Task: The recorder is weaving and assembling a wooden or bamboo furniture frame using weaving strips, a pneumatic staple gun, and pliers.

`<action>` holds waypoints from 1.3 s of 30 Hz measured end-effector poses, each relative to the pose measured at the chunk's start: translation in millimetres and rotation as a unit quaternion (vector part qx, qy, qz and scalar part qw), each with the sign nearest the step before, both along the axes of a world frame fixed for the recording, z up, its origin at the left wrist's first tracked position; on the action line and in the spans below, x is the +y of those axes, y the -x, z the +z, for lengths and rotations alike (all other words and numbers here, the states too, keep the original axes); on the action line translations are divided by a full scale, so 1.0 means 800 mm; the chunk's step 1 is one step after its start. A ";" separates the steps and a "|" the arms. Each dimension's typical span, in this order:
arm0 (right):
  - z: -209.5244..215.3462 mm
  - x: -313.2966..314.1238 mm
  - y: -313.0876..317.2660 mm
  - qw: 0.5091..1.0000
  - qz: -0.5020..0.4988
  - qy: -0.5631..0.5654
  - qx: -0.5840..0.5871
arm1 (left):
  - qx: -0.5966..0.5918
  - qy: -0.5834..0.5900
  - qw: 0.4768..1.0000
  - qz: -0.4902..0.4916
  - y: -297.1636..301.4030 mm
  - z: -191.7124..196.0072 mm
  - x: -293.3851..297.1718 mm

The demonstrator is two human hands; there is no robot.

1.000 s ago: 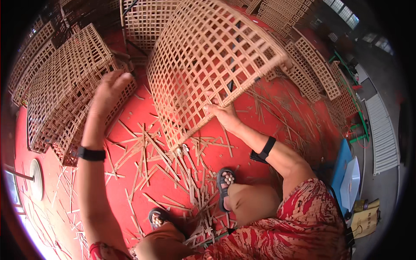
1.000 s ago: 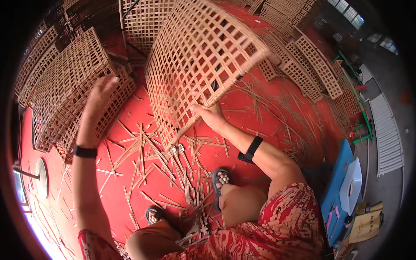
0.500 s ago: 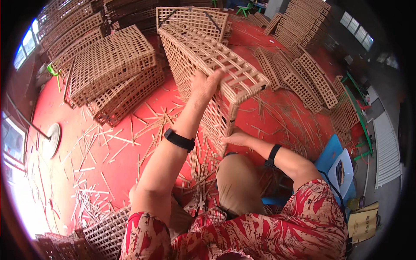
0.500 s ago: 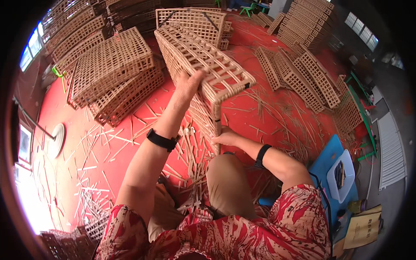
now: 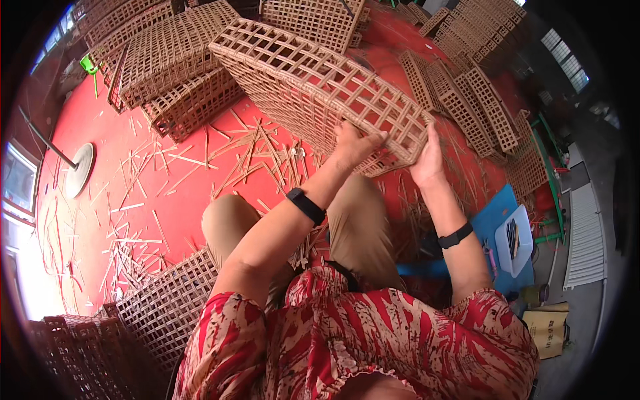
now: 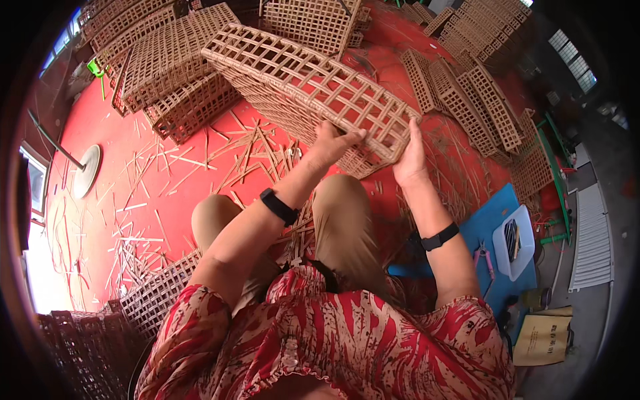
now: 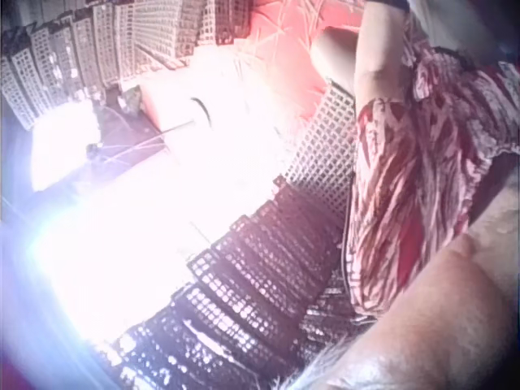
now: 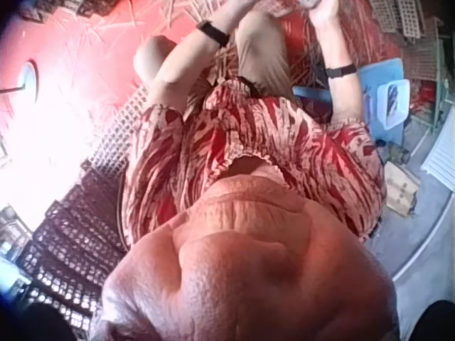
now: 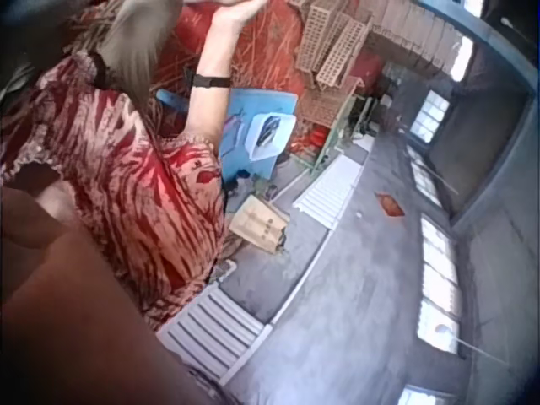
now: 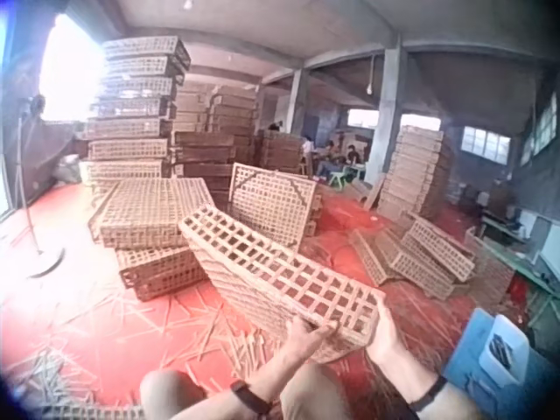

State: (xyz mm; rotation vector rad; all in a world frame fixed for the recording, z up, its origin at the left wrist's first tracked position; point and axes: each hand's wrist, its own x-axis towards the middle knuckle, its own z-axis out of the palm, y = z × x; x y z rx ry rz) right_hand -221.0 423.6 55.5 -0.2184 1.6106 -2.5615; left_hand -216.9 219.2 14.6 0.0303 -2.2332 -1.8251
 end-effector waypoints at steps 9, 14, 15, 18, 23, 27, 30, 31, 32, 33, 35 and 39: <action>0.030 0.074 -0.032 0.984 -0.154 -0.069 -0.052 | -0.068 -0.239 0.938 -0.242 -0.114 0.022 0.042; 0.040 0.091 -0.004 0.982 -0.156 -0.086 -0.054 | -0.100 -0.446 0.879 -0.134 -0.141 0.031 0.048; 0.040 0.095 0.003 0.983 -0.157 -0.080 -0.059 | -0.105 -0.427 0.890 -0.117 -0.143 0.029 0.042; 0.035 0.114 0.016 0.980 -0.172 -0.068 -0.073 | -0.086 -0.298 0.939 -0.148 -0.126 0.020 -0.027; 0.030 0.145 0.034 0.969 -0.198 -0.067 -0.130 | -0.049 -0.183 0.970 0.151 -0.004 0.021 -0.237; 0.036 0.149 0.055 0.966 -0.204 -0.071 -0.144 | 0.002 -0.159 0.965 0.208 0.067 0.034 -0.350; 0.044 0.149 0.069 0.957 -0.229 -0.093 -0.150 | 0.030 -0.098 0.953 0.285 0.109 0.053 -0.376; 0.047 0.149 0.073 0.946 -0.259 -0.113 -0.158 | 0.023 -0.081 0.951 0.298 0.123 0.059 -0.378; 0.049 0.151 0.076 0.952 -0.242 -0.103 -0.158 | 0.021 -0.095 0.954 0.284 0.138 0.065 -0.378; 0.051 0.150 0.078 0.950 -0.246 -0.106 -0.158 | 0.005 -0.107 0.960 0.260 0.151 0.070 -0.381; 0.053 0.150 0.081 0.954 -0.236 -0.103 -0.153 | -0.036 -0.167 0.952 0.253 0.177 0.073 -0.378; 0.048 0.154 0.086 0.956 -0.246 -0.090 -0.131 | -0.049 -0.215 0.961 0.168 0.211 0.066 -0.375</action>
